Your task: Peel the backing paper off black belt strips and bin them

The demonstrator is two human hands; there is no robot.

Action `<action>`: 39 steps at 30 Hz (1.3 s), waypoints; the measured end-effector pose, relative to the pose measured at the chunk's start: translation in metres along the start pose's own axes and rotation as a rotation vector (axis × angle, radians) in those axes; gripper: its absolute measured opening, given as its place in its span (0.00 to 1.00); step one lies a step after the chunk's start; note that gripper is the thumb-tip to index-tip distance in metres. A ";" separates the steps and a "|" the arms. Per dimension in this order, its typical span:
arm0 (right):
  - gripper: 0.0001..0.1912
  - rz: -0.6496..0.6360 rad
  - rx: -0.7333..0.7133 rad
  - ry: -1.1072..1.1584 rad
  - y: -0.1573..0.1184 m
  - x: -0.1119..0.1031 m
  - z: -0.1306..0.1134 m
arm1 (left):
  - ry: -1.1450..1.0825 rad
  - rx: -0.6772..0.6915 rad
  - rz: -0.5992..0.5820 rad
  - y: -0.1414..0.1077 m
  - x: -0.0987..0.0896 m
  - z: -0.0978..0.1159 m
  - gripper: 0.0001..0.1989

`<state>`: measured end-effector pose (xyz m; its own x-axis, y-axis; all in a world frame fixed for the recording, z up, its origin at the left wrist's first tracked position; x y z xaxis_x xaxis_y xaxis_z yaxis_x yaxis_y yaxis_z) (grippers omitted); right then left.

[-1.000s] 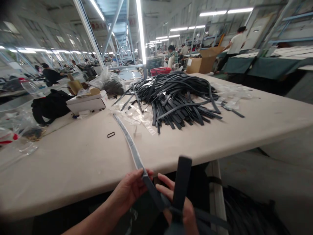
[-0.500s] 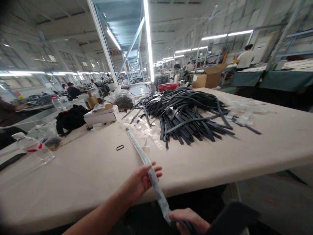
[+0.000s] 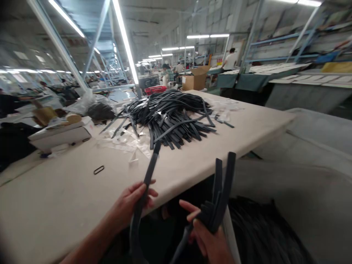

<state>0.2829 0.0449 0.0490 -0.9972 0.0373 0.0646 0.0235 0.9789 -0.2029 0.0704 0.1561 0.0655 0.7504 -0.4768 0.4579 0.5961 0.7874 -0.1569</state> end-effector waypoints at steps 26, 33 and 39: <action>0.18 0.475 -0.117 -0.250 -0.042 -0.085 -0.043 | 0.948 -0.132 -0.571 -0.028 0.104 -0.129 0.17; 0.12 0.920 -0.440 -0.332 -0.098 -0.167 -0.103 | 0.765 -0.123 -0.487 -0.017 0.093 -0.123 0.21; 0.13 0.977 -0.664 -0.557 -0.100 -0.196 -0.177 | 0.702 -0.236 -0.337 -0.026 0.052 -0.147 0.22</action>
<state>0.4885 -0.0253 0.2296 -0.4404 0.8539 -0.2772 0.6210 0.5127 0.5929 0.1358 0.0540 -0.0354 0.4777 -0.8689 -0.1300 0.8074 0.4925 -0.3249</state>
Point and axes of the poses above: each hand's wrist, its own y-axis towards the middle knuckle, its own x-axis out of the palm, z = x × y, the point moved 8 cm from there along y, towards the middle knuckle, and after that the axes turned 12 degrees about -z, right-handed, at the moved point
